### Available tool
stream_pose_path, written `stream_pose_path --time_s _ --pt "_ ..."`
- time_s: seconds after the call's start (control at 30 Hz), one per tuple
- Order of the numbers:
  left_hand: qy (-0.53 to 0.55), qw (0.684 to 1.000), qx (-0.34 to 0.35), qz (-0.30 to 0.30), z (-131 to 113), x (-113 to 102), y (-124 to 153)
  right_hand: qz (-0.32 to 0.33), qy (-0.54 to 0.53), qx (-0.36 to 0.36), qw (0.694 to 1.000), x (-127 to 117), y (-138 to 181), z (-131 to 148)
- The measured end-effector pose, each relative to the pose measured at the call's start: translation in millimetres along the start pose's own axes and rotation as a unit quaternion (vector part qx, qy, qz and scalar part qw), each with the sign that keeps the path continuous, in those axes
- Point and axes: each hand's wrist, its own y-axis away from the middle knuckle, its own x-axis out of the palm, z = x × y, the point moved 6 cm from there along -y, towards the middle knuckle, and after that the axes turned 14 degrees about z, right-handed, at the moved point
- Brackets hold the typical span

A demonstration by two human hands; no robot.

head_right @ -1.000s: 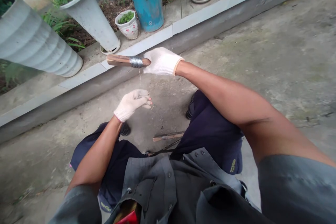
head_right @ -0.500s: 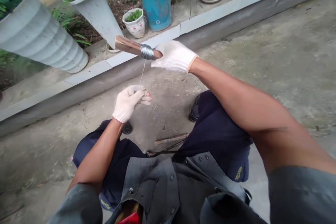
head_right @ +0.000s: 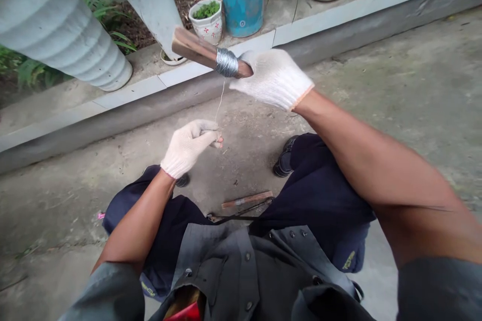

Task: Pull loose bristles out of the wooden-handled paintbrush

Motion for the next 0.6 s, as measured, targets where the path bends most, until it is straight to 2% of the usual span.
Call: stream_pose_path --time_s 0.1,0.27,0.43,0.6 --pt "-0.029 0.999 0.008 0.024 -1 2 1 0.009 0.027 0.015 0.999 10 -9 -2" --pt "-0.015 0.999 0.014 0.050 -5 5 2 0.046 0.049 0.035 0.997 21 -11 -4" --pt "-0.007 0.999 0.018 0.050 -6 4 -1 0.009 0.051 0.036 0.998 15 -6 -3" --pt "-0.008 0.998 0.015 0.062 0 3 -5 0.004 0.043 0.034 0.998 12 -5 -5"
